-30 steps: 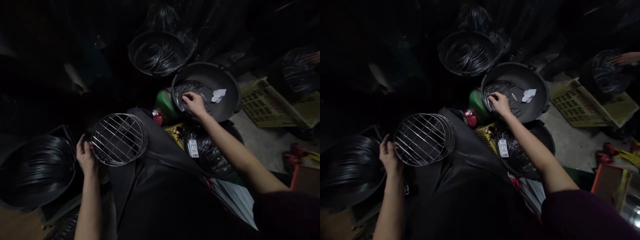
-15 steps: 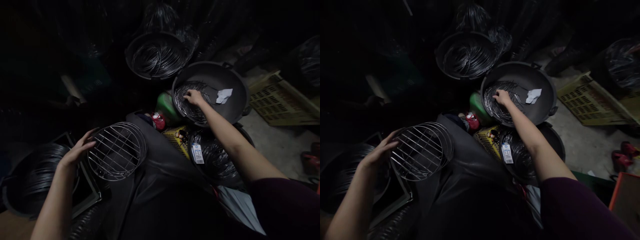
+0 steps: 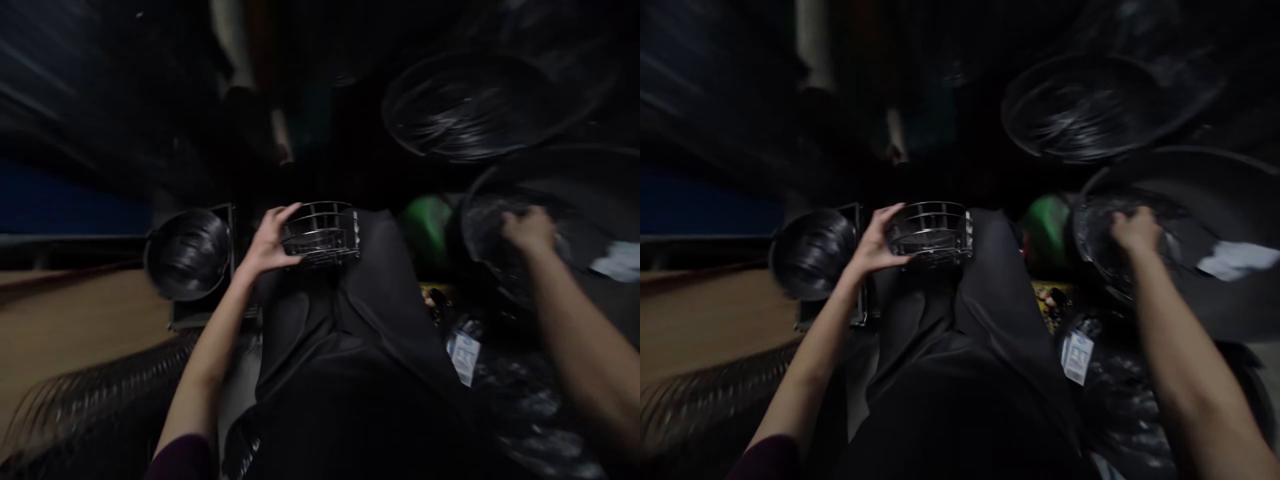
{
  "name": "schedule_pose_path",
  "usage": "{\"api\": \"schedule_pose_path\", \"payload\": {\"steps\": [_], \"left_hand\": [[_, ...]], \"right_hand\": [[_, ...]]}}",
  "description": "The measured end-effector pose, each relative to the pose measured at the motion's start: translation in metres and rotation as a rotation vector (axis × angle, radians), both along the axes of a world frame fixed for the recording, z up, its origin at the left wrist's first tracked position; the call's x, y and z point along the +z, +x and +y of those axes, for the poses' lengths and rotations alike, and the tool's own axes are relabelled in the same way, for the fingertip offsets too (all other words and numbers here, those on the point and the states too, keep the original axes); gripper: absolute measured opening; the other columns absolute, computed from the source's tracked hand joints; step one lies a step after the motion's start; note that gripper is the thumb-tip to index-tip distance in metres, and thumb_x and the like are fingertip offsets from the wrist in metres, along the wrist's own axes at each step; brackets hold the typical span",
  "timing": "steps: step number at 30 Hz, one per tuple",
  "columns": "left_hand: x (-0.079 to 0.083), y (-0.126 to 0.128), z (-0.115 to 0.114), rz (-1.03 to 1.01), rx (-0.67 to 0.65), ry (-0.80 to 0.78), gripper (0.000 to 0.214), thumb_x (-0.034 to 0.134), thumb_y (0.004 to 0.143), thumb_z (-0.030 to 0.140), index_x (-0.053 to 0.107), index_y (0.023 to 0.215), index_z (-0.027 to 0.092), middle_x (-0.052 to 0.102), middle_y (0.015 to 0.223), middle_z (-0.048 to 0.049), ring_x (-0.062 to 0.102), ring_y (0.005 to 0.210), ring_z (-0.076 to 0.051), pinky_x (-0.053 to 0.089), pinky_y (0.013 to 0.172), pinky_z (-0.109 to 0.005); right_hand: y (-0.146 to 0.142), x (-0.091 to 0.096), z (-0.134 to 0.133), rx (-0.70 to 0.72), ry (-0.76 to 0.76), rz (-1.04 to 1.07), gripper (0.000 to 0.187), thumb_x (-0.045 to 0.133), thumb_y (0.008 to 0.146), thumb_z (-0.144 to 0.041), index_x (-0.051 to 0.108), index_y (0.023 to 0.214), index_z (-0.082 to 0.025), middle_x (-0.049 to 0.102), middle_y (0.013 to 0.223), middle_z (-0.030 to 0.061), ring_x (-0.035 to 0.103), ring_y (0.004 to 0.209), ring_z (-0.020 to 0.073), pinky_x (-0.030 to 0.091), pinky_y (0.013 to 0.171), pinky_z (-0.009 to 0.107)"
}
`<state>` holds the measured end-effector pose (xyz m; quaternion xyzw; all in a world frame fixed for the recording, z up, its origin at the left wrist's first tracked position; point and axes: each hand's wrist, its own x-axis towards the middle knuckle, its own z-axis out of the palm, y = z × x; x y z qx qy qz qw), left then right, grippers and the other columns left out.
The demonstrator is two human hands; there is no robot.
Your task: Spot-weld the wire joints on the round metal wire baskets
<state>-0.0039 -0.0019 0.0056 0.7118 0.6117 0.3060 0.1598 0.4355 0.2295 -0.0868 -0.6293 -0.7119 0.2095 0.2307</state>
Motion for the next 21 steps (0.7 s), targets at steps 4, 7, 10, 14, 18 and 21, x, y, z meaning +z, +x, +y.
{"api": "schedule_pose_path", "payload": {"steps": [4, 7, 10, 14, 18, 21], "left_hand": [[-0.032, 0.002, -0.005, -0.013, 0.019, -0.094, 0.101, 0.079, 0.069, 0.058, 0.033, 0.151, 0.023, 0.042, 0.149, -0.0177, 0.040, 0.139, -0.037, 0.036, 0.117, -0.058], [-0.040, 0.000, -0.014, -0.055, 0.046, -0.094, 0.112, 0.080, 0.067, 0.064, 0.022, 0.155, 0.025, 0.034, 0.156, -0.0175, 0.031, 0.145, -0.038, 0.029, 0.120, -0.059], [-0.047, -0.002, -0.022, -0.110, 0.031, -0.103, 0.122, 0.082, 0.062, 0.066, 0.016, 0.156, 0.025, 0.029, 0.157, -0.0187, 0.028, 0.146, -0.039, 0.028, 0.121, -0.058], [-0.053, 0.001, -0.027, -0.121, 0.062, -0.103, 0.115, 0.084, 0.064, 0.055, 0.021, 0.155, 0.025, 0.028, 0.156, -0.0178, 0.027, 0.146, -0.039, 0.029, 0.120, -0.058], [-0.045, 0.002, -0.022, -0.133, 0.100, -0.041, 0.104, 0.084, 0.066, 0.042, 0.027, 0.151, 0.024, 0.039, 0.149, -0.0161, 0.039, 0.139, -0.036, 0.036, 0.116, -0.054], [-0.031, -0.006, -0.016, -0.129, 0.087, 0.025, 0.103, 0.085, 0.064, 0.036, 0.029, 0.149, 0.023, 0.045, 0.145, -0.0146, 0.045, 0.134, -0.034, 0.040, 0.114, -0.052]], "right_hand": [[-0.050, 0.059, -0.053, -0.225, -0.182, 0.281, 0.057, 0.081, 0.069, -0.055, 0.065, 0.109, -0.017, 0.067, 0.085, 0.0143, 0.060, 0.068, 0.0184, 0.046, 0.065, 0.037], [-0.110, 0.095, -0.109, 0.179, -0.530, 0.491, 0.050, 0.081, 0.063, -0.057, 0.071, 0.095, -0.019, 0.068, 0.080, 0.0071, 0.060, 0.068, 0.0164, 0.048, 0.065, 0.032], [-0.172, 0.105, -0.136, 0.552, -0.748, 0.471, 0.045, 0.076, 0.067, -0.058, 0.075, 0.087, -0.018, 0.070, 0.077, 0.0053, 0.063, 0.071, 0.0174, 0.050, 0.068, 0.031], [-0.225, 0.094, -0.134, 0.748, -0.626, 0.265, 0.035, 0.070, 0.077, -0.051, 0.078, 0.086, -0.018, 0.073, 0.080, 0.0044, 0.068, 0.077, 0.0197, 0.052, 0.072, 0.030], [-0.239, 0.088, -0.137, 0.872, -0.103, -0.087, 0.031, 0.062, 0.090, -0.043, 0.077, 0.105, -0.020, 0.076, 0.097, 0.0063, 0.071, 0.087, 0.0227, 0.052, 0.074, 0.031], [-0.238, 0.088, -0.143, 1.031, 0.198, -0.231, 0.036, 0.057, 0.095, -0.037, 0.070, 0.124, -0.020, 0.073, 0.116, 0.0077, 0.072, 0.089, 0.0225, 0.049, 0.063, 0.027]]}}
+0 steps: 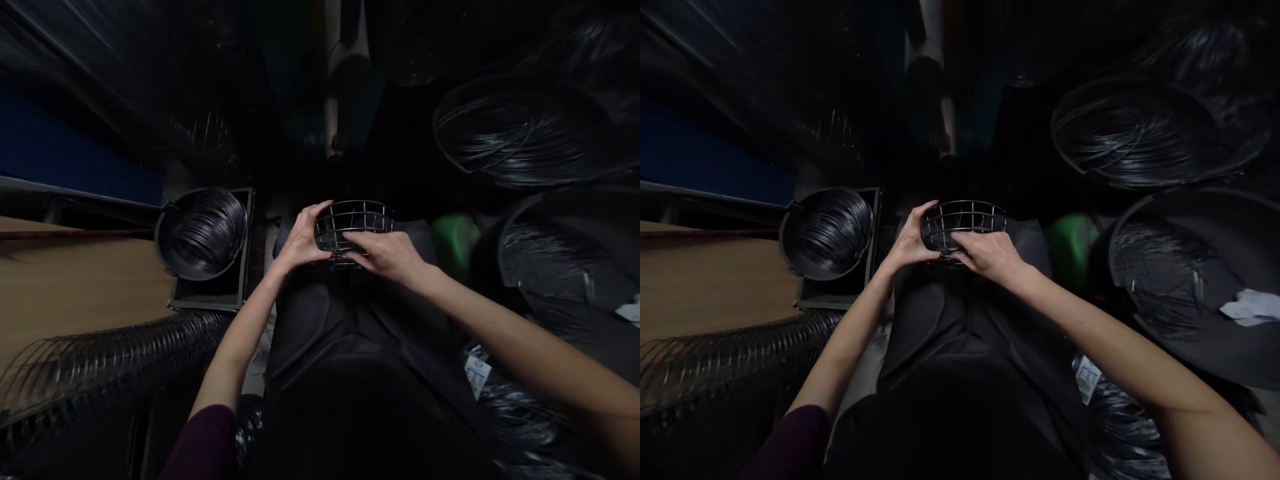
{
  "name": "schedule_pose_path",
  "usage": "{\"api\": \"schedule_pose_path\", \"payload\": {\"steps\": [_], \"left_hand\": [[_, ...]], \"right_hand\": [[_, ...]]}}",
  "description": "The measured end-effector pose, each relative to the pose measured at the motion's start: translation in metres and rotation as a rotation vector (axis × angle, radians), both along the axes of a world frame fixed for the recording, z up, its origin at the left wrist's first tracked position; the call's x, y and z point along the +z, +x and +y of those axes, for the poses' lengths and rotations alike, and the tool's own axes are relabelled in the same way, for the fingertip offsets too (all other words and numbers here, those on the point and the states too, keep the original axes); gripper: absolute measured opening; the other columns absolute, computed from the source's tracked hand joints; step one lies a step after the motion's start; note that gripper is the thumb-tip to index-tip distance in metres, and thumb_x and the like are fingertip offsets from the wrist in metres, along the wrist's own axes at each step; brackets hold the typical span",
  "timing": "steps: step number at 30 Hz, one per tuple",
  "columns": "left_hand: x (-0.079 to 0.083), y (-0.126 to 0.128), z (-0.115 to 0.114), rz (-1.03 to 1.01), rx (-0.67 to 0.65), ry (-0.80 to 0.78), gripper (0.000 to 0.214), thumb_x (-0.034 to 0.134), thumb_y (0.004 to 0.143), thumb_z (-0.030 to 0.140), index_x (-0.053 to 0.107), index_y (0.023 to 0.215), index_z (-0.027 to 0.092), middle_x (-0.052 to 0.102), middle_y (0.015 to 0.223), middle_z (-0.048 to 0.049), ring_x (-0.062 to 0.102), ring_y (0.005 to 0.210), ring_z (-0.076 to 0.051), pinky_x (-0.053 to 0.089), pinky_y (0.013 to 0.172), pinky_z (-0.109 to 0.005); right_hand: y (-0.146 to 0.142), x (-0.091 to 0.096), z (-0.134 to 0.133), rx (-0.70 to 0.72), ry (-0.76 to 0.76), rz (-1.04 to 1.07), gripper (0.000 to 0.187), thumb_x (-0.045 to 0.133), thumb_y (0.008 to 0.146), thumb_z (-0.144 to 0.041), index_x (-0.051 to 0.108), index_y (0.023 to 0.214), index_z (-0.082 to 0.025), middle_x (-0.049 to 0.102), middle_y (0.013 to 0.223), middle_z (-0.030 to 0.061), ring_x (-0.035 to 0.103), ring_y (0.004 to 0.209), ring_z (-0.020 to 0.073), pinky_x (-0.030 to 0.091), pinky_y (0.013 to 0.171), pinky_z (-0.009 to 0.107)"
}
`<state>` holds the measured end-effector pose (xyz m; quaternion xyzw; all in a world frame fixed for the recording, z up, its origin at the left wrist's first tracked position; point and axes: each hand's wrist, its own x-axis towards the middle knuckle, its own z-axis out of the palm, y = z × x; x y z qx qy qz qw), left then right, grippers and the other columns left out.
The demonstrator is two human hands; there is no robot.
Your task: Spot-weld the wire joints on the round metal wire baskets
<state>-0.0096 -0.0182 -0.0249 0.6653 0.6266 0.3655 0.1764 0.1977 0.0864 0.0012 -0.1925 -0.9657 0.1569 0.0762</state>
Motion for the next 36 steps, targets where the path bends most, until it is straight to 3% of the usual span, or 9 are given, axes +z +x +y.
{"api": "schedule_pose_path", "payload": {"steps": [6, 10, 18, 32, 36], "left_hand": [[0.029, -0.020, 0.014, 0.100, 0.046, -0.028, 0.088, 0.084, 0.061, 0.026, 0.046, 0.139, 0.021, 0.045, 0.137, -0.0145, 0.045, 0.133, -0.034, 0.041, 0.113, -0.050], [0.038, -0.029, 0.023, 0.141, 0.090, -0.021, 0.084, 0.084, 0.058, 0.022, 0.051, 0.135, 0.022, 0.044, 0.137, -0.0136, 0.045, 0.134, -0.034, 0.042, 0.113, -0.051], [0.053, -0.036, 0.036, 0.151, 0.136, 0.019, 0.085, 0.087, 0.055, 0.024, 0.053, 0.132, 0.022, 0.045, 0.138, -0.0139, 0.046, 0.131, -0.035, 0.042, 0.112, -0.052], [0.041, -0.033, 0.041, 0.087, 0.144, 0.012, 0.081, 0.087, 0.056, 0.025, 0.056, 0.131, 0.024, 0.047, 0.138, -0.0137, 0.046, 0.132, -0.036, 0.041, 0.112, -0.054], [0.042, -0.032, 0.037, 0.102, 0.157, 0.023, 0.082, 0.087, 0.055, 0.024, 0.056, 0.131, 0.024, 0.046, 0.139, -0.0138, 0.046, 0.132, -0.036, 0.042, 0.111, -0.054]], "right_hand": [[-0.011, 0.000, 0.022, 0.188, 0.236, 0.225, 0.031, 0.048, 0.100, -0.026, 0.069, 0.122, -0.019, 0.073, 0.115, 0.0043, 0.072, 0.081, 0.0136, 0.051, 0.061, 0.021], [-0.022, 0.008, 0.042, 0.265, 0.299, 0.355, 0.028, 0.053, 0.098, -0.023, 0.069, 0.120, -0.018, 0.073, 0.115, 0.0034, 0.073, 0.088, 0.0130, 0.056, 0.067, 0.020], [-0.031, 0.025, 0.060, 0.306, 0.363, 0.451, 0.025, 0.058, 0.096, -0.019, 0.069, 0.117, -0.016, 0.073, 0.113, 0.0044, 0.074, 0.083, 0.0126, 0.059, 0.071, 0.020], [-0.029, 0.020, 0.065, 0.268, 0.276, 0.222, 0.029, 0.054, 0.097, -0.023, 0.070, 0.121, -0.023, 0.070, 0.120, 0.0039, 0.074, 0.084, 0.0151, 0.061, 0.072, 0.024], [-0.028, 0.019, 0.063, 0.267, 0.283, 0.267, 0.028, 0.055, 0.096, -0.023, 0.071, 0.120, -0.023, 0.071, 0.118, 0.0033, 0.074, 0.083, 0.0140, 0.060, 0.070, 0.022]]}}
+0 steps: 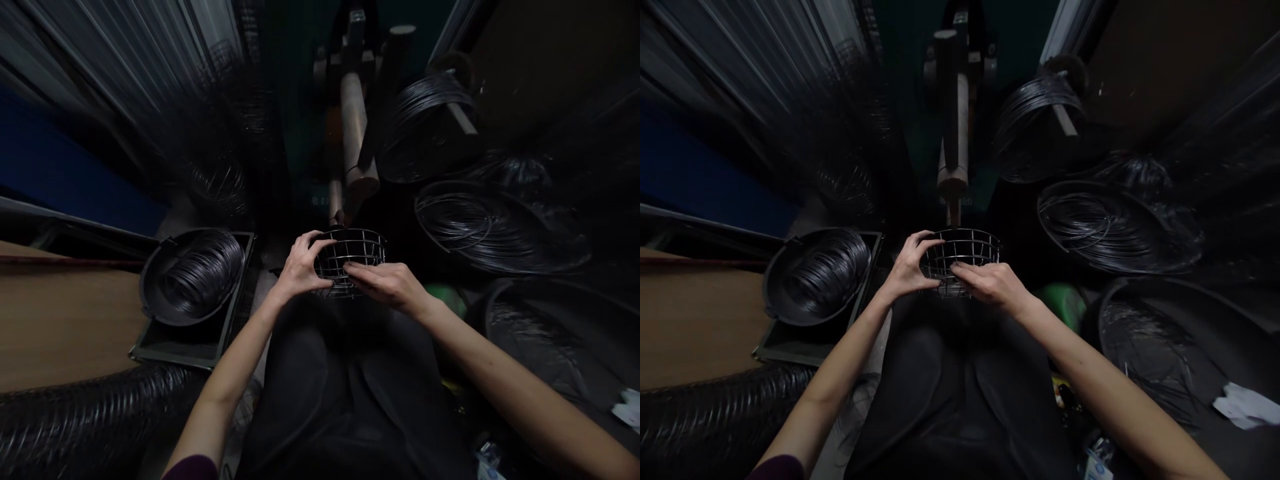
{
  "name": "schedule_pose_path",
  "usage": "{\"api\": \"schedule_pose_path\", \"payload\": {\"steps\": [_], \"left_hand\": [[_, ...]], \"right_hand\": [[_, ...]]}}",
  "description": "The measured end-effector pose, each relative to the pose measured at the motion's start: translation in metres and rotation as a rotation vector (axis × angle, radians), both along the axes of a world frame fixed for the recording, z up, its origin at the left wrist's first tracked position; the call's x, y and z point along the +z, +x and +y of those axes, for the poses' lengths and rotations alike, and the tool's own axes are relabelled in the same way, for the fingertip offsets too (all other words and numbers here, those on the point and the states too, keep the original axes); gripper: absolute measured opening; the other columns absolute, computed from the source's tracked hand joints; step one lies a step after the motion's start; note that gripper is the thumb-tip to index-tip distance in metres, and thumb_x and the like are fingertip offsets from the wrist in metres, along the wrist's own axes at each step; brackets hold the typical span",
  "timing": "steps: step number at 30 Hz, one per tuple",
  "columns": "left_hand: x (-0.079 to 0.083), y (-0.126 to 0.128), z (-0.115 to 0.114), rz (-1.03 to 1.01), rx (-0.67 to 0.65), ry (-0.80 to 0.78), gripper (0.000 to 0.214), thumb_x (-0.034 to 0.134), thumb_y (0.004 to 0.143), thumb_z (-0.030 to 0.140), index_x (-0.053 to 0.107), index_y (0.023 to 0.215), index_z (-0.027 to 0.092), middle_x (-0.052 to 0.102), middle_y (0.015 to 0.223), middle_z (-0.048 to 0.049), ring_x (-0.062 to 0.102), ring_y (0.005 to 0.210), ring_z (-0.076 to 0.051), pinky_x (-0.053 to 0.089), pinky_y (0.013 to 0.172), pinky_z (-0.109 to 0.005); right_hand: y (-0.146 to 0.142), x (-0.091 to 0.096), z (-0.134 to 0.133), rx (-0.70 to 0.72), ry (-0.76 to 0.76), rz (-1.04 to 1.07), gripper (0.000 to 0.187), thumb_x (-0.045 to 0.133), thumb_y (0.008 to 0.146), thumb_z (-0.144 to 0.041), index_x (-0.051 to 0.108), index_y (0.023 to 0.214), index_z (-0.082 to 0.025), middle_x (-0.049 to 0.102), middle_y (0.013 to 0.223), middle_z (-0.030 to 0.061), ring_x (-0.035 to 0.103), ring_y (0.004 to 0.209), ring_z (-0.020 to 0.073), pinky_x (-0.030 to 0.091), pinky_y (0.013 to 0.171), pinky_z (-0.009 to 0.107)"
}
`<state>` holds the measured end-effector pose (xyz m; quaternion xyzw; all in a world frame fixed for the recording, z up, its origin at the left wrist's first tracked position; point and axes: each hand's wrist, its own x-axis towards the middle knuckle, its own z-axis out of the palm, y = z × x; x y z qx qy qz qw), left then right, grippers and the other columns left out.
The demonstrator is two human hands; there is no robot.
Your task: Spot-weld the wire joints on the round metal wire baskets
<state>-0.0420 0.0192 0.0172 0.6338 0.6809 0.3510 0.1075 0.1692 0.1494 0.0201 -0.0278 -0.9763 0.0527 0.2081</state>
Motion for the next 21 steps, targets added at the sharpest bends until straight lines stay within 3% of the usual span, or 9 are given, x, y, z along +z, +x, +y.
{"api": "schedule_pose_path", "payload": {"steps": [4, 13, 21], "left_hand": [[0.004, 0.000, 0.000, 0.010, -0.009, 0.027, 0.082, 0.087, 0.056, 0.024, 0.056, 0.132, 0.022, 0.046, 0.140, -0.0149, 0.046, 0.133, -0.036, 0.042, 0.112, -0.053], [0.007, -0.017, 0.025, -0.012, 0.003, 0.039, 0.080, 0.086, 0.056, 0.025, 0.056, 0.131, 0.023, 0.046, 0.139, -0.0136, 0.045, 0.134, -0.035, 0.041, 0.113, -0.053], [0.006, -0.024, 0.028, 0.009, -0.026, 0.053, 0.078, 0.085, 0.057, 0.029, 0.056, 0.129, 0.020, 0.051, 0.135, -0.0138, 0.049, 0.130, -0.034, 0.044, 0.110, -0.051]], "right_hand": [[0.000, 0.004, 0.002, 0.024, -0.013, 0.037, 0.028, 0.055, 0.098, -0.024, 0.071, 0.120, -0.023, 0.071, 0.116, 0.0033, 0.074, 0.087, 0.0140, 0.061, 0.074, 0.023], [-0.018, 0.004, 0.022, 0.055, -0.028, 0.162, 0.027, 0.058, 0.096, -0.019, 0.070, 0.120, -0.018, 0.072, 0.116, 0.0041, 0.074, 0.092, 0.0154, 0.062, 0.077, 0.023], [-0.022, 0.003, 0.022, -0.018, -0.061, 0.115, 0.026, 0.053, 0.099, -0.026, 0.072, 0.116, -0.021, 0.073, 0.113, 0.0011, 0.074, 0.091, 0.0143, 0.061, 0.074, 0.022]]}}
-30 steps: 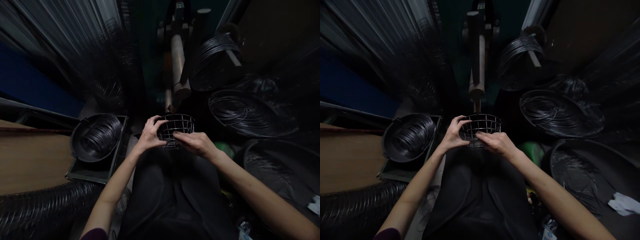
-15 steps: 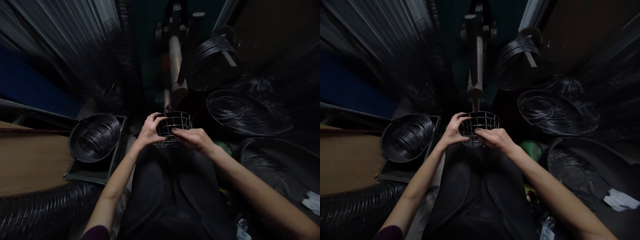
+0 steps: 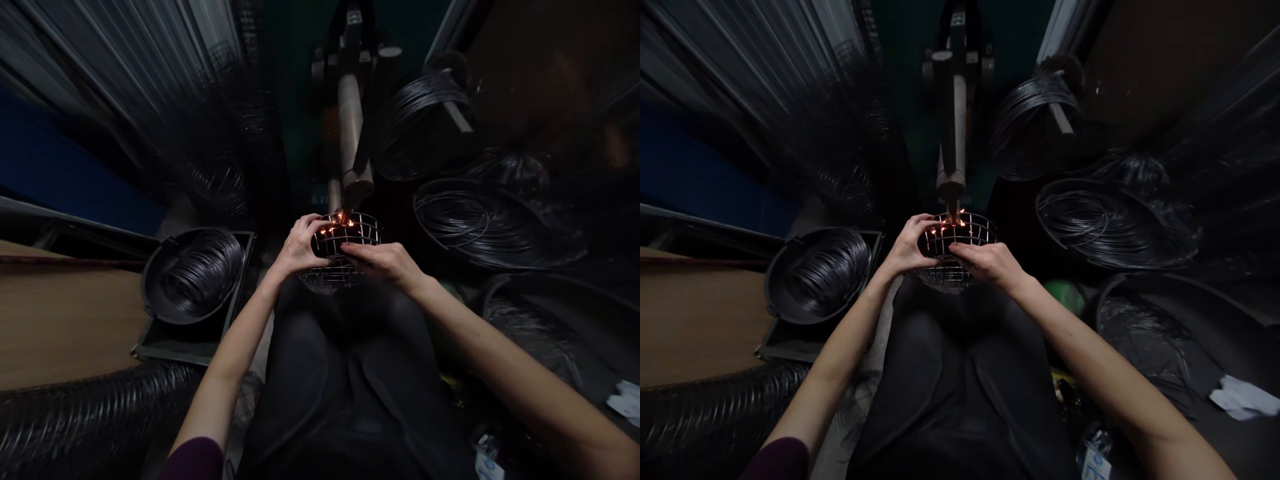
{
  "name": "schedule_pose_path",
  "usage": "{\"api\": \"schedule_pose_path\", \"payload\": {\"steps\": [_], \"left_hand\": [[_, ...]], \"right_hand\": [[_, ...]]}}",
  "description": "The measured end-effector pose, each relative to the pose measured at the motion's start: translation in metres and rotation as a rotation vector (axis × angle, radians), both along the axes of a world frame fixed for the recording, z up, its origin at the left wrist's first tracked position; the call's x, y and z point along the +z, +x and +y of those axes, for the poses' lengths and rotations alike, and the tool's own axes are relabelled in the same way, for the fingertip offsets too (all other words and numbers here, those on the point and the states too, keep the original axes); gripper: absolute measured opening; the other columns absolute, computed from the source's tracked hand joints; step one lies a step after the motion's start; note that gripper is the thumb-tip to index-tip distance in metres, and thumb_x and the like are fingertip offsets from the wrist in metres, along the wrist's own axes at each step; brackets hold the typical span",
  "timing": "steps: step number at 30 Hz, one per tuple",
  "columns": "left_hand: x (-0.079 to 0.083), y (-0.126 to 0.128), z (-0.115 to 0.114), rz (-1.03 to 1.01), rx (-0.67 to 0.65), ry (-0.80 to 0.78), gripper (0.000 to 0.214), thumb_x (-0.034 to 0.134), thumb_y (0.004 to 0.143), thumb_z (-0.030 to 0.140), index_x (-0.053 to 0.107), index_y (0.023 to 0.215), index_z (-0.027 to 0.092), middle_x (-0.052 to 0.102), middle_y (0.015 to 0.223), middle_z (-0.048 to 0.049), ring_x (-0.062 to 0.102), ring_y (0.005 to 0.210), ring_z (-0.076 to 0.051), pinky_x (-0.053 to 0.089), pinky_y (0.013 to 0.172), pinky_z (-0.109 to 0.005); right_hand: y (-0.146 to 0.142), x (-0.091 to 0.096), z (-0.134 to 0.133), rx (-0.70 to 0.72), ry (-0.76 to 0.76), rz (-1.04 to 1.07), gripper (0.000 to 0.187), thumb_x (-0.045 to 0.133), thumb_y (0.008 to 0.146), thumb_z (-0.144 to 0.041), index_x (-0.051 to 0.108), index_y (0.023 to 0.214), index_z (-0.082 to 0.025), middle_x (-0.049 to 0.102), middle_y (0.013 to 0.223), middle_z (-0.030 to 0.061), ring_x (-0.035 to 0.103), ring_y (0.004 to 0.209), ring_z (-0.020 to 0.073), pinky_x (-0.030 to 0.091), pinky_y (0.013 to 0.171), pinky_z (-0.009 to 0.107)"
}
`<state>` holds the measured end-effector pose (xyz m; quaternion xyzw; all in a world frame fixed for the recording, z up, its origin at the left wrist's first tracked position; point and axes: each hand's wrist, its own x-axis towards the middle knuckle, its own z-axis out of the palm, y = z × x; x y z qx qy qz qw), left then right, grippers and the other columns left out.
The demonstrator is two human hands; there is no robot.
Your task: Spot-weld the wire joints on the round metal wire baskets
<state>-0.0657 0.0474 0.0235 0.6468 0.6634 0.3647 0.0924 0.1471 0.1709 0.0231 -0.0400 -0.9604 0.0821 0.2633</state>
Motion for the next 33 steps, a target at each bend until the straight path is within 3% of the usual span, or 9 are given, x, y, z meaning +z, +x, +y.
{"api": "schedule_pose_path", "payload": {"steps": [4, 13, 18, 26, 29, 31, 33], "left_hand": [[0.003, -0.003, 0.002, -0.034, -0.020, 0.050, 0.081, 0.083, 0.057, 0.026, 0.052, 0.131, 0.020, 0.057, 0.129, -0.0114, 0.055, 0.122, -0.031, 0.047, 0.107, -0.048], [0.007, -0.016, 0.022, -0.174, -0.021, 0.059, 0.093, 0.084, 0.057, 0.029, 0.043, 0.140, 0.018, 0.052, 0.138, -0.0141, 0.054, 0.128, -0.032, 0.044, 0.112, -0.047], [-0.003, -0.025, 0.031, -0.199, -0.027, 0.089, 0.101, 0.086, 0.054, 0.028, 0.038, 0.143, 0.024, 0.053, 0.136, -0.0110, 0.054, 0.128, -0.031, 0.046, 0.108, -0.047], [-0.002, -0.043, 0.059, -0.250, -0.040, 0.120, 0.106, 0.091, 0.051, 0.039, 0.038, 0.141, 0.024, 0.057, 0.129, -0.0129, 0.057, 0.125, -0.032, 0.046, 0.108, -0.053], [-0.014, -0.046, 0.048, -0.248, -0.041, 0.144, 0.117, 0.091, 0.053, 0.051, 0.030, 0.149, 0.024, 0.043, 0.148, -0.0182, 0.043, 0.141, -0.034, 0.039, 0.115, -0.053], [-0.032, -0.050, 0.032, -0.299, 0.001, 0.125, 0.128, 0.088, 0.055, 0.060, 0.017, 0.154, 0.024, 0.027, 0.158, -0.0222, 0.029, 0.150, -0.036, 0.033, 0.118, -0.055], [-0.055, -0.054, 0.015, -0.404, 0.040, 0.043, 0.135, 0.085, 0.055, 0.067, 0.006, 0.156, 0.025, 0.023, 0.159, -0.0256, 0.028, 0.150, -0.037, 0.034, 0.116, -0.058]], "right_hand": [[-0.001, 0.004, 0.000, -0.045, -0.070, -0.091, 0.029, 0.054, 0.098, -0.027, 0.071, 0.121, -0.023, 0.073, 0.114, 0.0022, 0.074, 0.094, 0.0157, 0.060, 0.076, 0.024], [-0.019, 0.007, 0.012, -0.123, -0.046, -0.057, 0.028, 0.053, 0.098, -0.030, 0.071, 0.119, -0.021, 0.073, 0.113, 0.0064, 0.072, 0.097, 0.0172, 0.058, 0.076, 0.025], [-0.009, 0.005, 0.013, -0.308, -0.142, 0.108, 0.022, 0.058, 0.094, -0.037, 0.071, 0.098, -0.020, 0.068, 0.095, 0.0083, 0.065, 0.080, 0.0176, 0.054, 0.071, 0.029], [-0.035, 0.007, 0.028, -0.469, -0.275, 0.130, 0.025, 0.064, 0.089, -0.043, 0.066, 0.083, -0.019, 0.061, 0.082, 0.0059, 0.059, 0.070, 0.0175, 0.050, 0.066, 0.030], [-0.013, 0.019, 0.018, -0.532, -0.263, 0.143, 0.029, 0.052, 0.096, -0.043, 0.067, 0.090, -0.019, 0.062, 0.087, 0.0081, 0.061, 0.077, 0.0195, 0.051, 0.071, 0.032], [0.018, 0.028, 0.005, -0.529, -0.280, 0.117, 0.036, 0.038, 0.102, -0.040, 0.068, 0.094, -0.021, 0.064, 0.092, 0.0089, 0.063, 0.085, 0.0205, 0.052, 0.078, 0.034], [0.056, 0.029, -0.011, -0.501, -0.306, 0.045, 0.043, 0.028, 0.104, -0.038, 0.067, 0.093, -0.023, 0.067, 0.094, 0.0080, 0.064, 0.090, 0.0210, 0.053, 0.083, 0.035]]}}
